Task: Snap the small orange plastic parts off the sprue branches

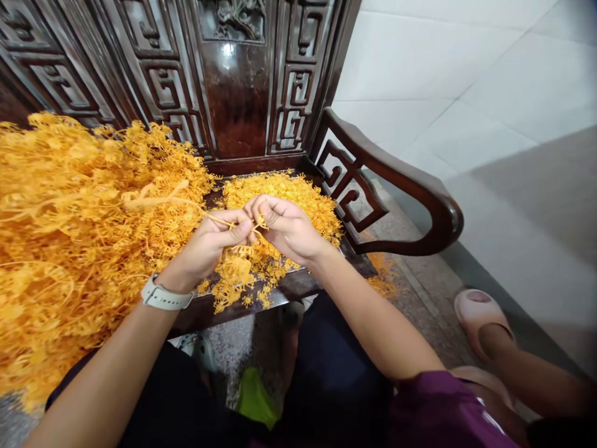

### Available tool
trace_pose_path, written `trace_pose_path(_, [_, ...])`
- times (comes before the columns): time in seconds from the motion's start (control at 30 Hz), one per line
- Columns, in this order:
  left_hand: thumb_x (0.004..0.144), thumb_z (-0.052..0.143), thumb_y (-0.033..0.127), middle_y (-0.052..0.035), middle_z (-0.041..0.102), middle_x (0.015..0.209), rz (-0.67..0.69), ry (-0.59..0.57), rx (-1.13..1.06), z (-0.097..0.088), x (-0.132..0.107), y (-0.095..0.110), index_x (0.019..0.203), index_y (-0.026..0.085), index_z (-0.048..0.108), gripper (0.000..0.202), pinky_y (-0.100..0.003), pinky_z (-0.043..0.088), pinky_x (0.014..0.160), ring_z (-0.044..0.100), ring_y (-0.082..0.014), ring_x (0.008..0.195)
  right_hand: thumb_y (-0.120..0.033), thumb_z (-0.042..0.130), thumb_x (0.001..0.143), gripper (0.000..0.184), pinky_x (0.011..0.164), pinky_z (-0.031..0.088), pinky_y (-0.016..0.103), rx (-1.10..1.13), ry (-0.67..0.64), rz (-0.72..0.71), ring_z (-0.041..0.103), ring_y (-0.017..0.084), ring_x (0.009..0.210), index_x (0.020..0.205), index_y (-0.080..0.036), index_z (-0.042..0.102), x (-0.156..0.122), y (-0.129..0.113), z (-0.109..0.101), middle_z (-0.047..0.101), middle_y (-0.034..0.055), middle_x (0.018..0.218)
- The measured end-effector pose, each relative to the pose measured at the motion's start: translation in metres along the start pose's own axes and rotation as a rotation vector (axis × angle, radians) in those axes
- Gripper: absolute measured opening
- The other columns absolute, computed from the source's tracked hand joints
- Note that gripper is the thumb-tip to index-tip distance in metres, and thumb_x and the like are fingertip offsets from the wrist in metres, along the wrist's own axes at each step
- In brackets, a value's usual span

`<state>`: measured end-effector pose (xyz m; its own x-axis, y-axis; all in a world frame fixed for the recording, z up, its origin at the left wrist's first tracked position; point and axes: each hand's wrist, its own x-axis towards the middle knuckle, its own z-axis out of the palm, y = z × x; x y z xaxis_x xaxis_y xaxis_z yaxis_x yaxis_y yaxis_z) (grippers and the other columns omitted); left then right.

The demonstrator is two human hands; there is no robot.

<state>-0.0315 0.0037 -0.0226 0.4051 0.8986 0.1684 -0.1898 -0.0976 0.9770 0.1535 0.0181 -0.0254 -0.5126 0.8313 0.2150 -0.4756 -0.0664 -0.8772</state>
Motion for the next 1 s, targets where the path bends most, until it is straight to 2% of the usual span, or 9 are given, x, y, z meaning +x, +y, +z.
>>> trace_pose_path(0.27, [0.083, 0.092, 0.052, -0.0025, 0.063, 0.062, -0.038, 0.021, -0.194, -0.006, 0.007, -0.008, 0.067, 0.016, 0.072, 0.043, -0.024, 0.042, 0.057, 0.055, -0.0130, 0.059, -0.038, 0.083, 0.092, 0.031, 0.069, 0.048, 0.026, 0.204, -0.025, 0.046, 0.055, 0.012, 0.075, 0.080, -0.018, 0.063, 0.013, 0.011, 0.002, 0.055, 0.0010, 0.087])
trace_pose_path(0.4, [0.075, 0.099, 0.037, 0.0029, 0.049, 0.054, 0.021, 0.041, -0.431, -0.009, 0.003, 0.001, 0.062, 0.018, 0.062, 0.044, -0.024, 0.047, 0.055, 0.049, -0.0121, 0.054, -0.023, 0.074, 0.094, 0.029, 0.065, 0.046, 0.023, 0.362, 0.049, 0.039, 0.047, 0.010, 0.069, 0.076, -0.020, 0.051, 0.018, 0.002, 0.002, 0.048, -0.0013, 0.081])
trace_pose_path(0.47, [0.077, 0.099, 0.036, 0.0038, 0.047, 0.056, 0.046, 0.107, -0.518, -0.011, 0.002, 0.004, 0.065, 0.018, 0.062, 0.042, -0.024, 0.053, 0.059, 0.050, -0.0115, 0.056, -0.025, 0.072, 0.096, 0.029, 0.061, 0.044, 0.023, 0.375, 0.134, 0.016, 0.042, 0.010, 0.065, 0.079, -0.022, 0.049, 0.018, -0.009, 0.002, 0.044, -0.0030, 0.079])
trace_pose_path(0.6, [0.095, 0.085, 0.032, -0.0008, 0.063, 0.075, -0.018, 0.222, -0.530, -0.014, 0.002, -0.003, 0.086, 0.016, 0.075, 0.021, -0.019, 0.058, 0.065, 0.061, -0.0100, 0.065, -0.037, 0.077, 0.096, 0.019, 0.055, 0.036, 0.024, 0.137, 0.415, -0.017, 0.038, 0.010, 0.060, 0.101, -0.025, 0.063, 0.019, -0.020, -0.003, 0.047, -0.0048, 0.077])
trace_pose_path(0.67, [0.101, 0.076, 0.026, -0.0055, 0.070, 0.085, -0.045, 0.229, -0.529, -0.013, 0.002, -0.007, 0.098, 0.013, 0.079, 0.014, -0.018, 0.060, 0.068, 0.067, -0.0114, 0.073, -0.030, 0.082, 0.090, 0.029, 0.058, 0.038, 0.024, 0.074, 0.540, -0.003, 0.043, 0.009, 0.063, 0.112, -0.026, 0.065, 0.021, -0.016, -0.008, 0.055, -0.0039, 0.082])
trace_pose_path(0.77, [0.103, 0.067, 0.018, -0.0118, 0.077, 0.102, -0.064, 0.233, -0.517, -0.010, 0.000, -0.006, 0.117, 0.009, 0.079, 0.021, -0.019, 0.062, 0.073, 0.072, -0.0131, 0.082, -0.026, 0.080, 0.084, 0.039, 0.065, 0.043, 0.026, 0.069, 0.642, 0.114, 0.054, 0.011, 0.072, 0.120, -0.025, 0.064, 0.024, -0.006, -0.015, 0.065, 0.0000, 0.095])
trace_pose_path(0.87, [0.100, 0.067, 0.016, -0.0152, 0.079, 0.121, -0.065, 0.225, -0.487, -0.009, -0.002, 0.002, 0.127, 0.012, 0.077, 0.030, -0.023, 0.064, 0.082, 0.077, -0.0167, 0.094, -0.044, 0.073, 0.090, 0.031, 0.069, 0.044, 0.028, -0.093, 0.573, 0.140, 0.057, 0.014, 0.081, 0.112, -0.023, 0.069, 0.023, 0.001, -0.012, 0.068, 0.0038, 0.104])
trace_pose_path(0.93, [0.101, 0.067, 0.021, -0.0160, 0.077, 0.132, -0.067, 0.211, -0.480, -0.010, -0.004, 0.005, 0.128, 0.014, 0.077, 0.029, -0.027, 0.066, 0.088, 0.078, -0.0208, 0.104, -0.053, 0.072, 0.091, 0.034, 0.078, 0.047, 0.031, -0.271, 0.452, 0.044, 0.060, 0.017, 0.093, 0.107, -0.023, 0.071, 0.019, 0.002, -0.003, 0.069, 0.0053, 0.111])
trace_pose_path(1.0, [0.107, 0.063, 0.029, -0.0157, 0.075, 0.137, -0.072, 0.207, -0.482, -0.012, -0.005, 0.006, 0.128, 0.016, 0.076, 0.028, -0.030, 0.067, 0.089, 0.078, -0.0217, 0.109, -0.051, 0.081, 0.086, 0.036, 0.092, 0.048, 0.035, -0.461, 0.349, -0.069, 0.061, 0.020, 0.107, 0.108, -0.023, 0.070, 0.014, 0.002, 0.006, 0.070, 0.0057, 0.118])
